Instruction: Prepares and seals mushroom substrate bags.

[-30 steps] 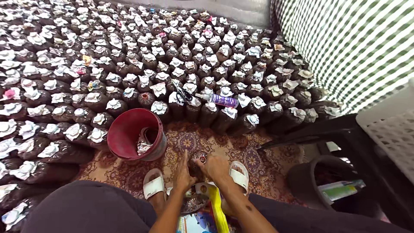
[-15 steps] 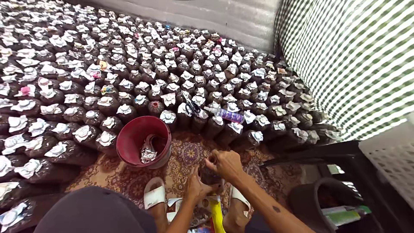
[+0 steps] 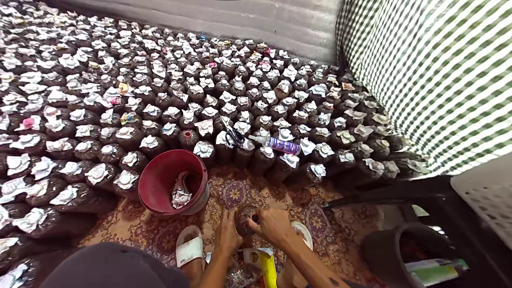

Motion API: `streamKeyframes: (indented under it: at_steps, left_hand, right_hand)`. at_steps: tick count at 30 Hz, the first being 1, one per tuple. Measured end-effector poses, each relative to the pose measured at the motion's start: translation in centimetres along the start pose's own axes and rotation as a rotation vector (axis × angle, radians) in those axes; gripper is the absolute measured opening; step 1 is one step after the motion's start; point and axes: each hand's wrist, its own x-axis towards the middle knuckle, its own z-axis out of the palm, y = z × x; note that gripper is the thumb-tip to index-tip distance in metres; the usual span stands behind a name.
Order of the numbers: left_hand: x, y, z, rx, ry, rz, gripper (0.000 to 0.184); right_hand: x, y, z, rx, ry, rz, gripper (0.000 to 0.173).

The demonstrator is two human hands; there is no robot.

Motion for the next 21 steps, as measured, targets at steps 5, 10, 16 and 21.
streamKeyframes:
  at_steps: [5,10,16,21]
  left_hand:
    - [0.0,-0.2,-1.0,0.030,-0.132,-0.145,0.053]
    - [0.2,-0.8,-3.0,-0.152,-0.032,-0.208,0.026]
    - [-1.0,2.0,-8.9,-0.871,-0.112,-0.186,0.017]
    - [-3.7,5.0,-13.0,-1.145,-0.298,-0.026,0.021]
  right_hand:
    - [1.3,-0.5,2.2,0.060,0.012,0.128,0.069]
    - [1.2,-0.6,0.5,0.109,-0.151,0.168,0.078]
    - [-1.9,0.4,-3.4,0.384,-0.037,0.206,0.057]
    - [-4.4,1.2,-1.1,1.195,0.050,-0.087,0.046]
